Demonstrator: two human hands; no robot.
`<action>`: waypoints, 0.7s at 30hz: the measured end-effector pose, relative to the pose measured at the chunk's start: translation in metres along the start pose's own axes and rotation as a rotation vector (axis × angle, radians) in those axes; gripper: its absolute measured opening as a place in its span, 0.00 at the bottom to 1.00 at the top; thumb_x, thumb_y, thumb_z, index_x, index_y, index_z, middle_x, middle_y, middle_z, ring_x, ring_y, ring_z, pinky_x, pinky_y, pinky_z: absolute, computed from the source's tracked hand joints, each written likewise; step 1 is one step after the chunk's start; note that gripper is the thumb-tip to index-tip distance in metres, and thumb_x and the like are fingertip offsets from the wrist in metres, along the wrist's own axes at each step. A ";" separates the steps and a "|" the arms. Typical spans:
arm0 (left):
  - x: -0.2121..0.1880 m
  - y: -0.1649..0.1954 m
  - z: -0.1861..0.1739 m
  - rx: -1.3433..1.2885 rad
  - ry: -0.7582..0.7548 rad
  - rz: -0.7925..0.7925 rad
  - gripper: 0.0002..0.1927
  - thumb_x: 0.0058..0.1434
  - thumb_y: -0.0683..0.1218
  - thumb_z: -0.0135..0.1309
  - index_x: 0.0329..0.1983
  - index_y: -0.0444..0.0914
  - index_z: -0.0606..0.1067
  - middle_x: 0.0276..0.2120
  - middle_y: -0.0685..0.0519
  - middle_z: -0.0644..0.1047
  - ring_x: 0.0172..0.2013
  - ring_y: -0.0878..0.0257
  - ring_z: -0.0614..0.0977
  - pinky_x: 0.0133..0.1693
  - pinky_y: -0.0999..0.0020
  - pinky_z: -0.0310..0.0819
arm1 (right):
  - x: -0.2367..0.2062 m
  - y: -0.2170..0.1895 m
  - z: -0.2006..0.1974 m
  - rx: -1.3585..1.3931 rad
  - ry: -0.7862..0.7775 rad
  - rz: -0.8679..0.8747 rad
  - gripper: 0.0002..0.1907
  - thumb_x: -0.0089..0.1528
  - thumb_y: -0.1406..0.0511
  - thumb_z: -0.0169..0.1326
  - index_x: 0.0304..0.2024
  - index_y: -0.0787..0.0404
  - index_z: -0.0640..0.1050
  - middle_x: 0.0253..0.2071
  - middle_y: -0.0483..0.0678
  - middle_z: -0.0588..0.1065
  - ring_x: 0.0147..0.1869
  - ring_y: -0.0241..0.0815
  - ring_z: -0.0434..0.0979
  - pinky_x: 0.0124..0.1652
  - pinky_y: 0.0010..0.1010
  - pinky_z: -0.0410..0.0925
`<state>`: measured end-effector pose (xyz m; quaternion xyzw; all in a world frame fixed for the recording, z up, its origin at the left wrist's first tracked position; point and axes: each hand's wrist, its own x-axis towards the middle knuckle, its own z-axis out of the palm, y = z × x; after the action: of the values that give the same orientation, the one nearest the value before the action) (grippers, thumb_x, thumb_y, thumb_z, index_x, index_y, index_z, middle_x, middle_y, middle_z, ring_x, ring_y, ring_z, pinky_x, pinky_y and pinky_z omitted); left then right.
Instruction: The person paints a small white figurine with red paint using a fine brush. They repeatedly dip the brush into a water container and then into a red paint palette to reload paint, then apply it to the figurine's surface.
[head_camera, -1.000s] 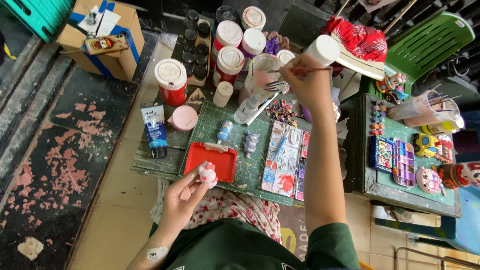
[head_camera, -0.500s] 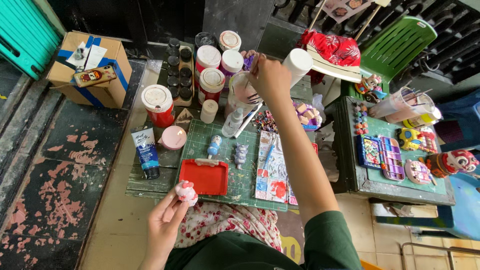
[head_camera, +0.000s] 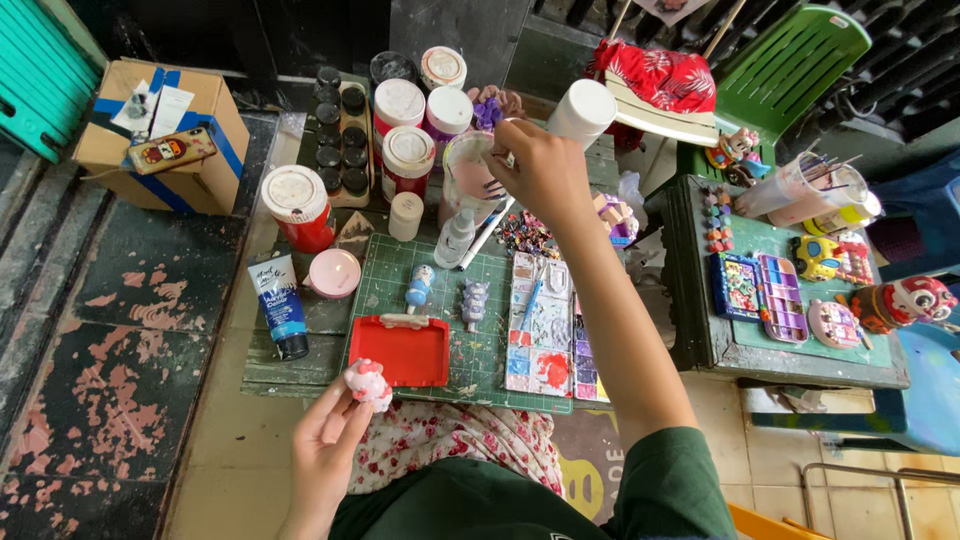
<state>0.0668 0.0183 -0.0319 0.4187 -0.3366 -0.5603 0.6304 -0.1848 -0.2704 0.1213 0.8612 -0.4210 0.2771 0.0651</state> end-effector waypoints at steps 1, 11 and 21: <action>0.002 -0.002 0.001 -0.024 0.033 -0.026 0.26 0.65 0.35 0.51 0.68 0.27 0.67 0.61 0.42 0.76 0.60 0.57 0.78 0.62 0.60 0.70 | -0.002 0.000 -0.001 -0.006 0.010 0.001 0.11 0.61 0.64 0.63 0.34 0.60 0.73 0.34 0.45 0.78 0.32 0.47 0.80 0.30 0.38 0.69; 0.008 -0.005 0.005 -0.097 0.096 -0.100 0.28 0.64 0.35 0.52 0.69 0.29 0.67 0.59 0.44 0.77 0.58 0.60 0.78 0.60 0.62 0.71 | -0.021 0.005 -0.014 0.002 0.085 0.009 0.13 0.62 0.65 0.66 0.33 0.59 0.71 0.33 0.45 0.76 0.34 0.49 0.80 0.31 0.38 0.69; 0.006 -0.008 0.006 -0.054 0.068 -0.096 0.27 0.64 0.35 0.53 0.68 0.28 0.68 0.58 0.43 0.77 0.57 0.58 0.78 0.60 0.61 0.71 | -0.026 -0.001 -0.019 -0.016 0.137 -0.007 0.09 0.62 0.65 0.65 0.39 0.55 0.76 0.37 0.44 0.79 0.38 0.48 0.81 0.34 0.37 0.71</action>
<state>0.0587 0.0108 -0.0364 0.4359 -0.2794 -0.5843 0.6249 -0.2048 -0.2460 0.1235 0.8411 -0.4148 0.3320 0.1014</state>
